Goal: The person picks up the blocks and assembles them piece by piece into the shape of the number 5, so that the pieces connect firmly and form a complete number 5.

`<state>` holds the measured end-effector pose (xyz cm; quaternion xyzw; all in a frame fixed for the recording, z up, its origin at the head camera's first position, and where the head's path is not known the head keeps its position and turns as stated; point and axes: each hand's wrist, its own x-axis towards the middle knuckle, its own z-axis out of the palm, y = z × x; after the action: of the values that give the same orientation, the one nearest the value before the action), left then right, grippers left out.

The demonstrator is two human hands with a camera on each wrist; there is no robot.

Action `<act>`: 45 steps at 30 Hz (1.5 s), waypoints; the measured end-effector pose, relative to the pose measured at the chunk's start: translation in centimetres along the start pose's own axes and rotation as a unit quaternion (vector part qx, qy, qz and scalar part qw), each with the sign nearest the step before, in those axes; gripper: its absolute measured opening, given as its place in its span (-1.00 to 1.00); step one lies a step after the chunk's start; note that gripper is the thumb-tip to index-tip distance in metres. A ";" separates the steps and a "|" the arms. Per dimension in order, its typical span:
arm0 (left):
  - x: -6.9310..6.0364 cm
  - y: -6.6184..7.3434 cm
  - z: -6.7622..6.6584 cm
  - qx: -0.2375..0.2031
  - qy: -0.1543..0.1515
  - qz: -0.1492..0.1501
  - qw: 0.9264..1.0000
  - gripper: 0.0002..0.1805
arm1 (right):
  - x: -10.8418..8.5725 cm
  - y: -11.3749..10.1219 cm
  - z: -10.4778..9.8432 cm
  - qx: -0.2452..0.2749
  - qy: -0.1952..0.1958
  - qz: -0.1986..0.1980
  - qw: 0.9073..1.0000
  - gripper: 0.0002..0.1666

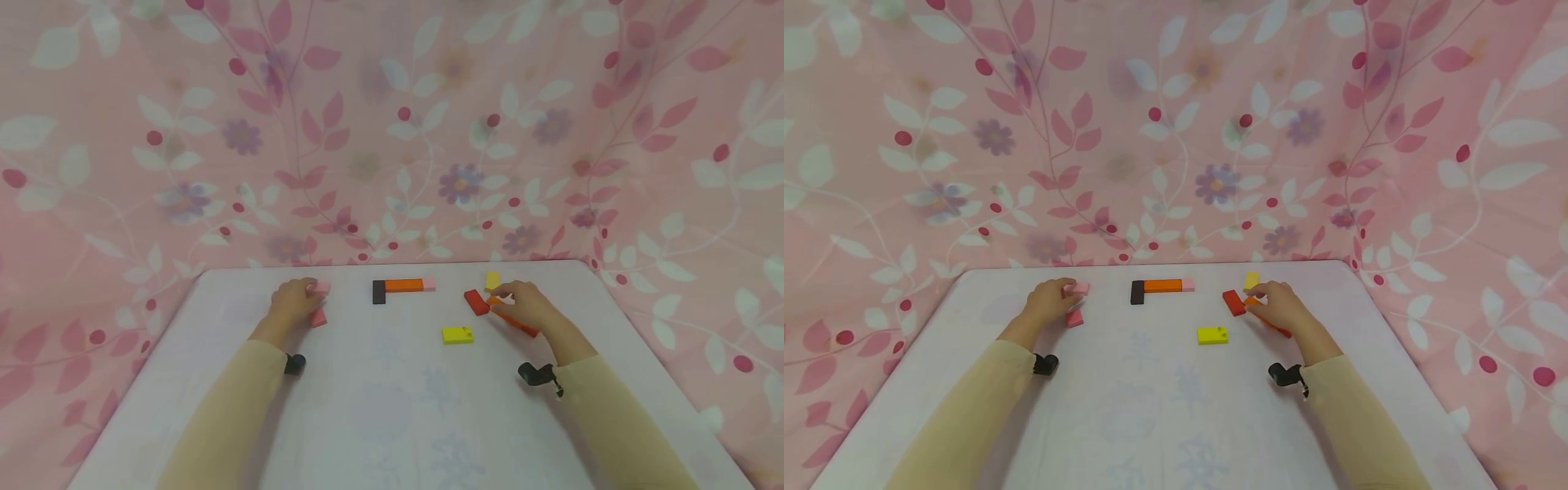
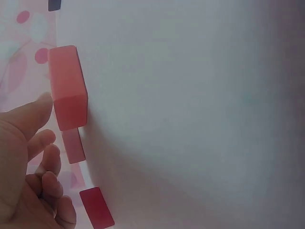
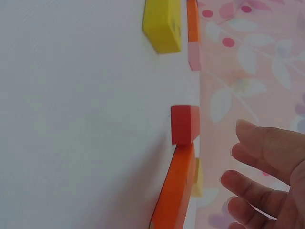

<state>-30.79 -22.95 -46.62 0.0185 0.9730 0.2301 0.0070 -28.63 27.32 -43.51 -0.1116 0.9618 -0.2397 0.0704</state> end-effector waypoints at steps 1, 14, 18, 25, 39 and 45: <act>0.1 -0.1 0.1 0.004 0.001 0.000 1.000 -0.39 | -0.2 0.2 0.0 0.000 -0.001 0.008 1.000 -0.54; 1.2 -0.4 0.0 -0.017 -0.006 -0.041 0.999 -0.41 | -1.1 3.0 0.2 0.018 -0.011 0.049 0.999 -0.49; 1.2 -0.6 -0.2 0.000 -0.006 -0.036 0.999 -0.47 | -1.2 3.4 0.4 0.025 -0.018 0.049 0.998 -0.50; 1.3 -0.8 -0.1 -0.003 -0.005 -0.021 1.000 -0.51 | -1.0 3.4 0.7 0.032 -0.015 0.053 0.998 -0.52; 1.2 0.3 0.6 0.010 -0.022 -0.012 1.000 -0.47 | -1.0 3.8 1.3 0.059 -0.038 0.111 0.991 -0.46; 1.2 0.9 0.6 0.020 -0.027 -0.005 0.999 -0.49 | -0.6 3.6 1.0 0.054 -0.027 0.102 0.993 -0.48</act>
<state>-31.99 -21.81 -46.76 0.0198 0.9770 0.2096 0.0345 -28.47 30.17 -46.04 -0.0158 0.9517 -0.2792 0.1267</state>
